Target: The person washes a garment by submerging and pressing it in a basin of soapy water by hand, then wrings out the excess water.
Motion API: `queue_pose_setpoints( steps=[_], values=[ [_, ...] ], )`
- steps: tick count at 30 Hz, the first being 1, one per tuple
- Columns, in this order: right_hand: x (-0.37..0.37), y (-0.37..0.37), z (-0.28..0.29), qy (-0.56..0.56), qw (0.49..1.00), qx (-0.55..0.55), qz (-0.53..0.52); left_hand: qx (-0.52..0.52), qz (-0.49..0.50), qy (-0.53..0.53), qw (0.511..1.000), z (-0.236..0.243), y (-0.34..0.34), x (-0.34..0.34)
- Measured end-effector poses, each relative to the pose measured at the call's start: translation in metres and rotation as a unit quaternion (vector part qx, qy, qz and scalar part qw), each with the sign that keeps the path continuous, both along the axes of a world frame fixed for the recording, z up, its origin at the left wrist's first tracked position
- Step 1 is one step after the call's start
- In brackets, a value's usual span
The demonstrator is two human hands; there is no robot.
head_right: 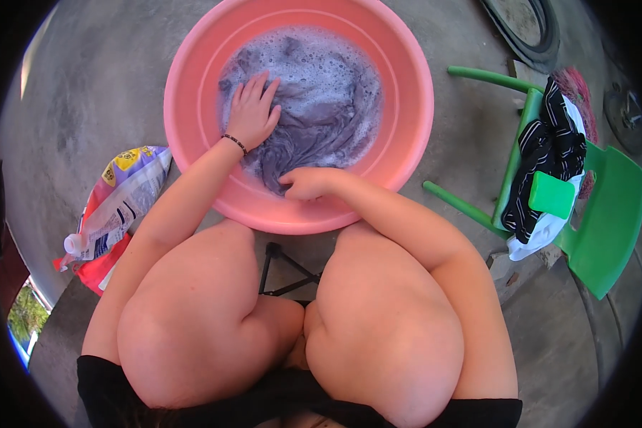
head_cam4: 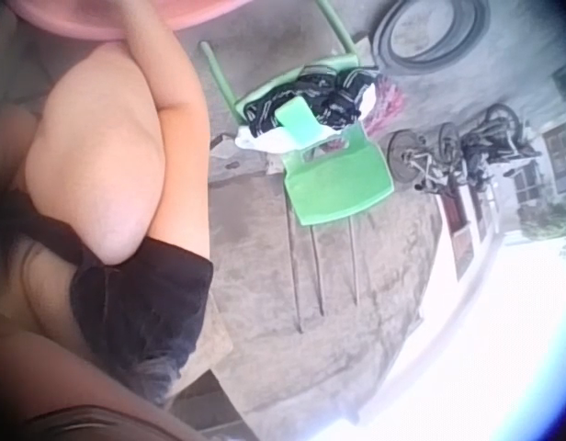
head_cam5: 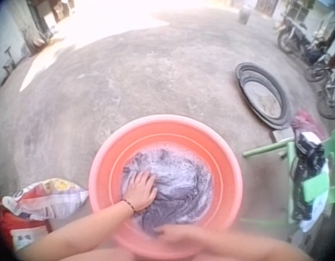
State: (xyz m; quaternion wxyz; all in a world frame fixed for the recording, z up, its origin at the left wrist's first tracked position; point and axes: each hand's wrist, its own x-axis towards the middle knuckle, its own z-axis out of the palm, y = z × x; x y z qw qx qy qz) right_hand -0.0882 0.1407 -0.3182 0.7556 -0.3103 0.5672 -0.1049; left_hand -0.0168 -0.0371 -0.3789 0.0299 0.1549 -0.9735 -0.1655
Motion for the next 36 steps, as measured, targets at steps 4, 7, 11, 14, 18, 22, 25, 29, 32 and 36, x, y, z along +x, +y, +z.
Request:
queue_pose_setpoints(
  steps=[4,7,11,14,18,22,25,29,32,36],
  values=[
    [-0.050,-0.023,0.006,0.122,0.975,-0.139,-0.124,-0.004,0.001,0.010,1.000,-0.001,0.004,-0.002],
    [-0.091,-0.031,0.005,0.436,0.890,-0.102,-0.085,-0.004,0.009,0.000,1.000,-0.001,0.002,-0.001],
    [-0.096,0.010,-0.031,0.493,0.861,0.045,0.117,0.005,0.000,0.016,1.000,0.000,0.006,-0.008],
    [-0.035,0.027,-0.053,0.298,0.906,0.023,0.299,0.013,0.001,0.017,1.000,0.000,0.010,-0.014],
    [-0.002,-0.006,-0.003,0.020,0.997,0.050,0.055,-0.003,0.011,0.008,1.000,0.000,0.000,0.000],
    [-0.044,-0.039,0.031,0.109,0.985,-0.042,-0.131,-0.005,0.013,0.011,1.000,0.001,-0.002,0.005],
    [-0.084,-0.039,0.011,0.454,0.879,-0.127,-0.068,-0.002,0.015,0.005,1.000,0.001,-0.003,0.004],
    [-0.108,0.009,-0.034,0.560,0.823,0.028,0.084,0.005,-0.004,0.018,1.000,0.002,0.007,-0.010],
    [-0.061,0.015,-0.045,0.390,0.890,0.044,0.233,0.007,0.009,0.010,1.000,0.001,0.006,-0.007],
    [-0.016,-0.006,-0.005,0.035,0.992,0.061,0.109,0.001,0.011,0.002,1.000,0.000,-0.001,0.001]
  ],
)
